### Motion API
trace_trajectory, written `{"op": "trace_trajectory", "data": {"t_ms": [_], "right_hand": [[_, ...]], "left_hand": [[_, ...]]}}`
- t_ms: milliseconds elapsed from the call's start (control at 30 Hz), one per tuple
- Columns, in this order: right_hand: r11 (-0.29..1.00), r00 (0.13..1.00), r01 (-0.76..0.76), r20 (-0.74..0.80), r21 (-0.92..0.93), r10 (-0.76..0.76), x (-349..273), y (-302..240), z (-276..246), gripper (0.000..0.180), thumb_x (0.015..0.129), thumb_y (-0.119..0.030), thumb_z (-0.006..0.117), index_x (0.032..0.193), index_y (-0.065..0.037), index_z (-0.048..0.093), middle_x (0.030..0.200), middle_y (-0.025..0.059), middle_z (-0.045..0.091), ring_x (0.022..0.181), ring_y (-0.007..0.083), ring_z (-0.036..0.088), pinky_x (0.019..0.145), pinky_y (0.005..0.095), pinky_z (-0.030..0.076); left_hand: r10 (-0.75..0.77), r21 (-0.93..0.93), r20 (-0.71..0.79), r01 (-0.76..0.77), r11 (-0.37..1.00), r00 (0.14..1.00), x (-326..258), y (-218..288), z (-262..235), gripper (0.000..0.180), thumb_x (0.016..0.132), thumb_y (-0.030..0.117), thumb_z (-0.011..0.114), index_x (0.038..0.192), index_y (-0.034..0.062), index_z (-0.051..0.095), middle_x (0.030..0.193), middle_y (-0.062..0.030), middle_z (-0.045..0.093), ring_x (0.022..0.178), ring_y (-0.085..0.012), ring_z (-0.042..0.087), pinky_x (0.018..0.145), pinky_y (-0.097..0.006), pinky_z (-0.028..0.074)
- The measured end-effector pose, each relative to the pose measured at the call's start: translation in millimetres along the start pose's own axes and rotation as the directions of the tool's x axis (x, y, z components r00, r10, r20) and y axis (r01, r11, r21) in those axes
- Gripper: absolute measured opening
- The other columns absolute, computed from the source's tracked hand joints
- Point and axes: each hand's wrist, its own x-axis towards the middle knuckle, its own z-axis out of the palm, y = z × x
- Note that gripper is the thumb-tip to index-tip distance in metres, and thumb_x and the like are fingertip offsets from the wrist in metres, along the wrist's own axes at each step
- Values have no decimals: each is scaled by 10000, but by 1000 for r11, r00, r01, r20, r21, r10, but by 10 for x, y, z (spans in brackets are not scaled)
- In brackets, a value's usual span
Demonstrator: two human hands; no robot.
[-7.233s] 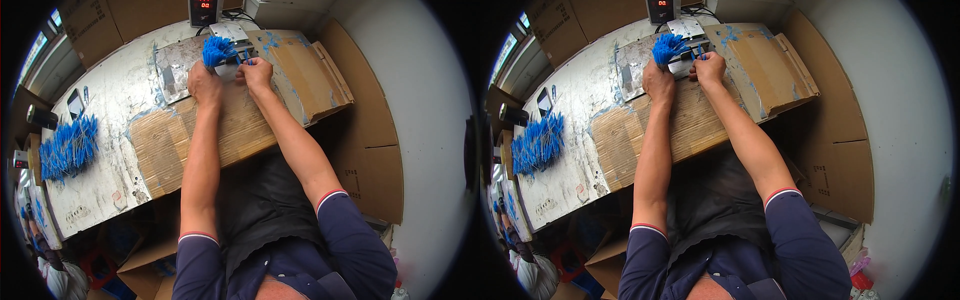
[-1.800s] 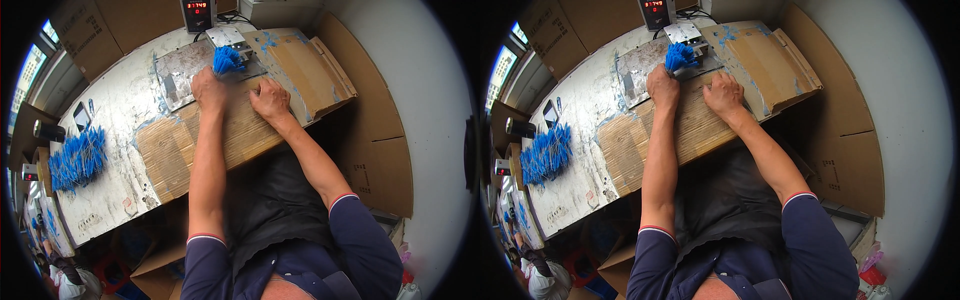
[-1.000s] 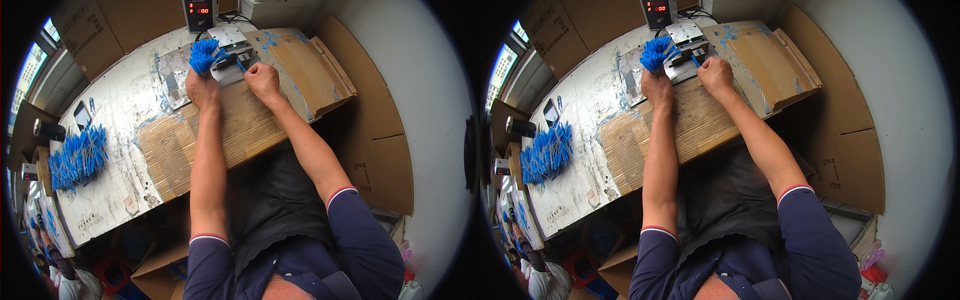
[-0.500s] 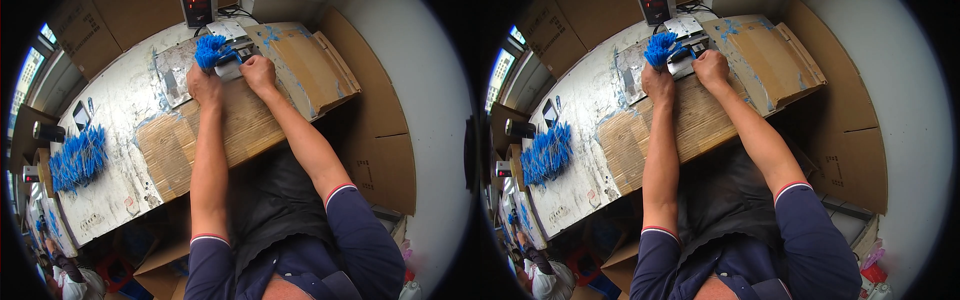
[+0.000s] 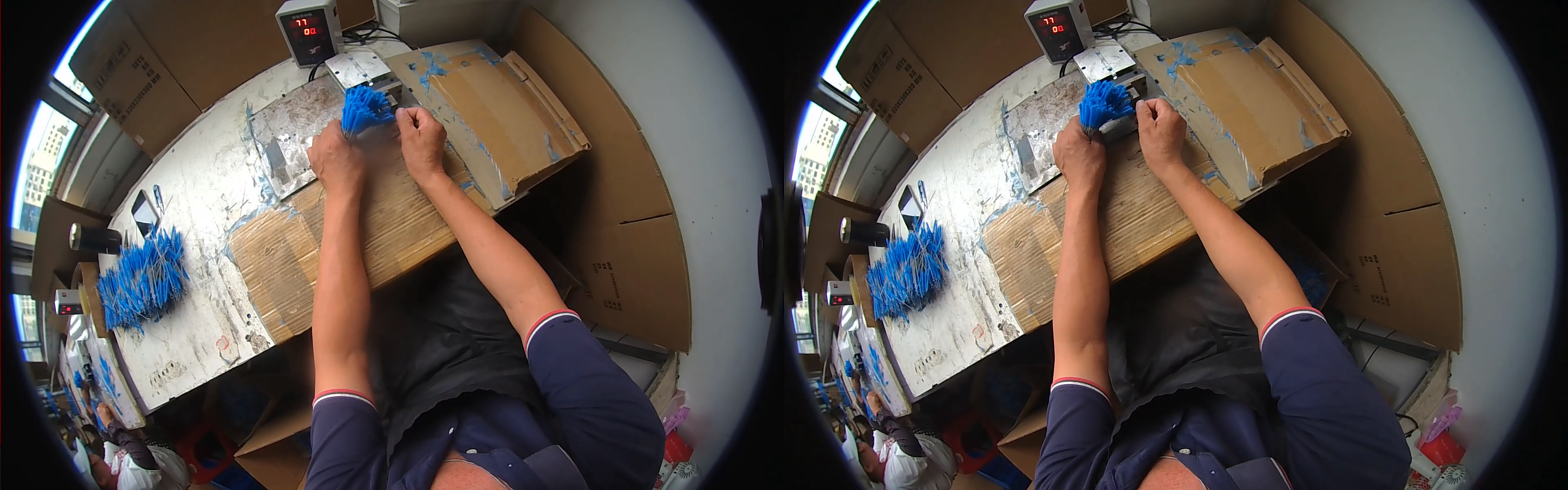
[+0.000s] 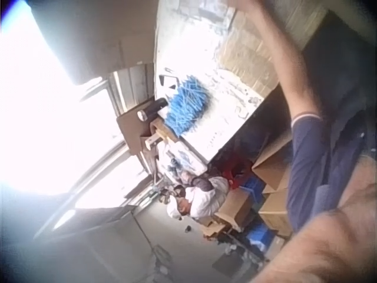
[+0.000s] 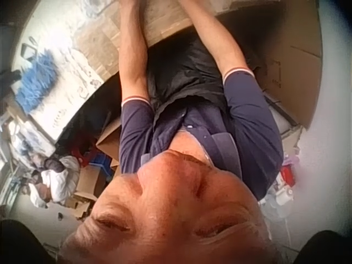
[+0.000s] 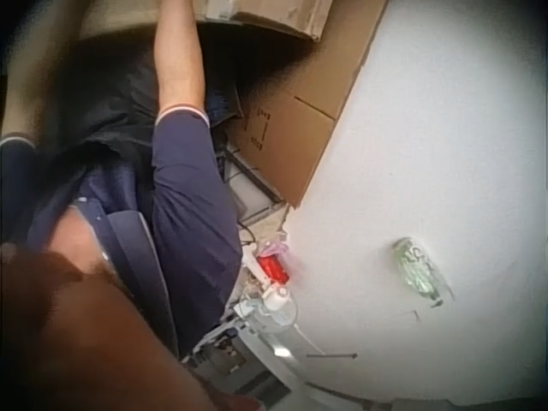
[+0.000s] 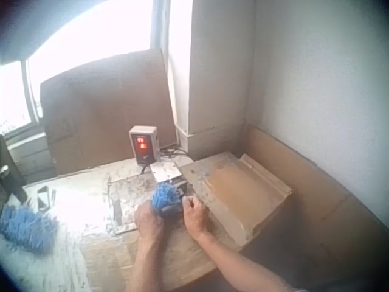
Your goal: Assembling blue brush bristles into metal holders using a specialized machine.
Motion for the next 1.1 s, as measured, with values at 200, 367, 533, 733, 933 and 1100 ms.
{"op": "trace_trajectory", "data": {"t_ms": [200, 367, 533, 733, 933, 1100], "right_hand": [[991, 997, -57, -35, 119, 62, 9, -21, -43, 403, 1017, -380, 628, 900, 1, 679, 734, 117, 683, 655, 234, 650, 663, 389, 520], [909, 967, -255, 85, 331, 240, -46, -171, -124, 441, 1002, -458, 630, 957, -19, 636, 772, 23, 610, 590, 109, 592, 490, 255, 508], [926, 969, -212, 186, 311, 160, -29, -195, -329, 516, 1022, -496, 584, 1056, 14, 652, 896, 89, 666, 786, 178, 635, 692, 315, 529], [956, 956, -17, 285, 293, -71, 360, -627, -594, 647, 1057, -550, 479, 1165, 64, 653, 1140, 203, 698, 1117, 316, 630, 999, 380, 455], [905, 737, 294, 530, 306, -419, 372, -1234, -429, 694, 1045, -606, 419, 1216, 16, 674, 1279, 207, 654, 1246, 363, 566, 1102, 420, 397], [906, 432, 418, 864, 61, -258, 177, -1249, -163, 749, 1005, -683, 407, 1170, -21, 715, 1209, 227, 671, 1232, 390, 579, 1058, 456, 434]], "left_hand": [[70, 68, -21, -68, 995, 997, -11, 98, -9, 112, 840, 63, 614, 938, 58, 667, 903, -143, 686, 887, -366, 614, 809, -477, 448], [56, 134, 8, -57, 989, 998, 0, 54, -36, 144, 819, 74, 667, 961, 52, 659, 922, -151, 682, 915, -378, 614, 831, -489, 455], [-14, 108, 74, 6, 994, 997, 9, 76, -35, 108, 813, 84, 657, 913, 43, 657, 907, -180, 689, 899, -409, 618, 806, -523, 452], [-347, -269, 150, 376, 887, 926, -100, 83, -174, 250, 939, 289, 760, 993, 47, 728, 870, -97, 745, 796, -211, 700, 752, -374, 530], [-215, -587, 238, 317, 745, 947, -501, 282, -195, 201, 936, 197, 740, 1078, 55, 744, 928, -77, 766, 895, -150, 697, 822, -340, 523], [-295, -681, 111, 289, 673, 949, -645, 356, -197, 186, 922, 151, 716, 1081, 54, 724, 924, -72, 757, 902, -173, 700, 828, -361, 531]]}}
